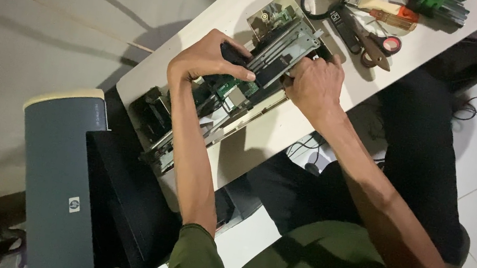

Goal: Disassembling and reassembling the internal mechanism of an inkjet printer, focusing on the carriage and ribbon cable connections.

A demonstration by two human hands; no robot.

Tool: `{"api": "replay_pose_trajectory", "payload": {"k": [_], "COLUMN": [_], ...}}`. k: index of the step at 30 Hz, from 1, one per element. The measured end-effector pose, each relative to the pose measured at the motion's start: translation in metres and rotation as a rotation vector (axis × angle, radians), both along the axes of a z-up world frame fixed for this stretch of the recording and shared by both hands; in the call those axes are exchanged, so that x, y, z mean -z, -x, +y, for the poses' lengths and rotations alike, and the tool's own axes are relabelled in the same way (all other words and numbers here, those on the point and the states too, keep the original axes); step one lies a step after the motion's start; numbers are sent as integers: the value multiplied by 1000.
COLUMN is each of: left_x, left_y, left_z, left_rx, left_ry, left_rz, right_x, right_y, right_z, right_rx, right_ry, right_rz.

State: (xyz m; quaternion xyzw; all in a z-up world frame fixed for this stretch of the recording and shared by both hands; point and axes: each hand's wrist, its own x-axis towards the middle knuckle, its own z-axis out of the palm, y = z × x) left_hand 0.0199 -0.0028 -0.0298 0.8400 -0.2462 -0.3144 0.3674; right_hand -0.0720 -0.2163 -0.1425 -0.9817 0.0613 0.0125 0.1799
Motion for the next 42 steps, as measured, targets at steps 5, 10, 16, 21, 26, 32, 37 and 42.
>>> {"api": "replay_pose_trajectory", "payload": {"k": [5,10,16,21,26,32,37,42], "left_x": [1,-1,0,-2,5,7,5,5], "left_y": [1,0,0,0,-4,-8,-4,-2], "left_z": [0,-2,-1,-2,-1,-1,-12,-10], "left_rx": [-1,-15,1,16,24,25,133,132], "left_ry": [-1,-10,14,11,38,33,-137,-144], "left_rz": [7,-9,-15,-8,21,42,-34,-52], "right_x": [-1,-14,-25,-15,-16,-37,-38,-66], "right_y": [4,8,10,7,10,17,31,37], "right_z": [1,1,1,-1,-8,-17,-34,-46], "right_rx": [3,-11,-9,-17,-119,-230,-403,-494], "right_ry": [-42,-35,-23,-40,-77,-165,-349,-524], "right_rz": [15,8,49,41,-30,-84,-168,-172]}}
